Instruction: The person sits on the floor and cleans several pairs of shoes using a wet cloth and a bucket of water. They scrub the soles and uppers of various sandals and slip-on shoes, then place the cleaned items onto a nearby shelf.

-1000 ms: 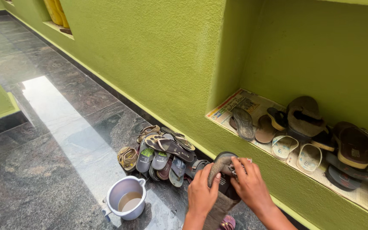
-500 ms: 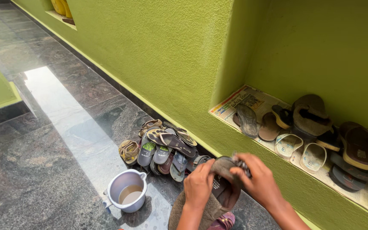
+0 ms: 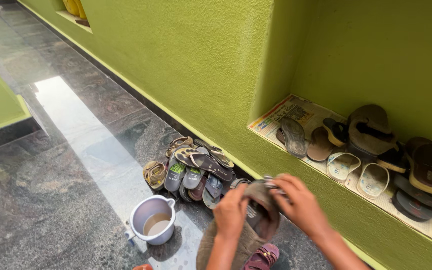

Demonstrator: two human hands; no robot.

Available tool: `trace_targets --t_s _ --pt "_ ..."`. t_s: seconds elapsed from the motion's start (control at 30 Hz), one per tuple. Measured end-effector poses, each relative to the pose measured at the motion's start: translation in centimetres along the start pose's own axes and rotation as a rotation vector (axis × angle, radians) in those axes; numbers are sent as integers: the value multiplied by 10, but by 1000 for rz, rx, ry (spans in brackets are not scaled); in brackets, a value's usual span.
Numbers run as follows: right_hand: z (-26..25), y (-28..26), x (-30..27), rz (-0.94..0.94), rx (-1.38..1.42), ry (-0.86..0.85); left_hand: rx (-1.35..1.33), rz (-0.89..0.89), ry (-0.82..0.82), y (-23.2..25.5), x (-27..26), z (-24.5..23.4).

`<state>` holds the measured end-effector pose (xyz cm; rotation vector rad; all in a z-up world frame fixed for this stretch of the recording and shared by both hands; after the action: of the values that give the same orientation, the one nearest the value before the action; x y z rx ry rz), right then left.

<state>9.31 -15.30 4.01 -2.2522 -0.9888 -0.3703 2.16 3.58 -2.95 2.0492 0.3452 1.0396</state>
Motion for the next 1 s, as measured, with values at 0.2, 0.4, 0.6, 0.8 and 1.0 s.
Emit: trace_targets --t_s 0.2,0.4,0.6,0.8,1.0 --pt "20 -21 -6 -239 -42 2 -33 8 -26 19 -14 9" --pt "8 11 -11 -48 -292 -191 -37 -149 5 11 -9 0" --pt "10 -18 -5 -115 -71 39 -21 15 72 22 -10 0" --pt "27 -38 -7 -152 -55 111 -25 4 -14 34 -8 0" --pt "50 -16 -7 -78 -81 214 -31 31 27 27 -9 -3"
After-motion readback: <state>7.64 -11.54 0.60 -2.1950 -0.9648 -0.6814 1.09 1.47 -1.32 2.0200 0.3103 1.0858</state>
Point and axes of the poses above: each hand's wrist, its own x-axis towards the middle knuckle, its own z-axis out of the palm, y = z × x, the point moved 1 cm from there along x, towards the middle knuckle, and after that the axes turned 4 degrees about y, right-handed, at the moved point
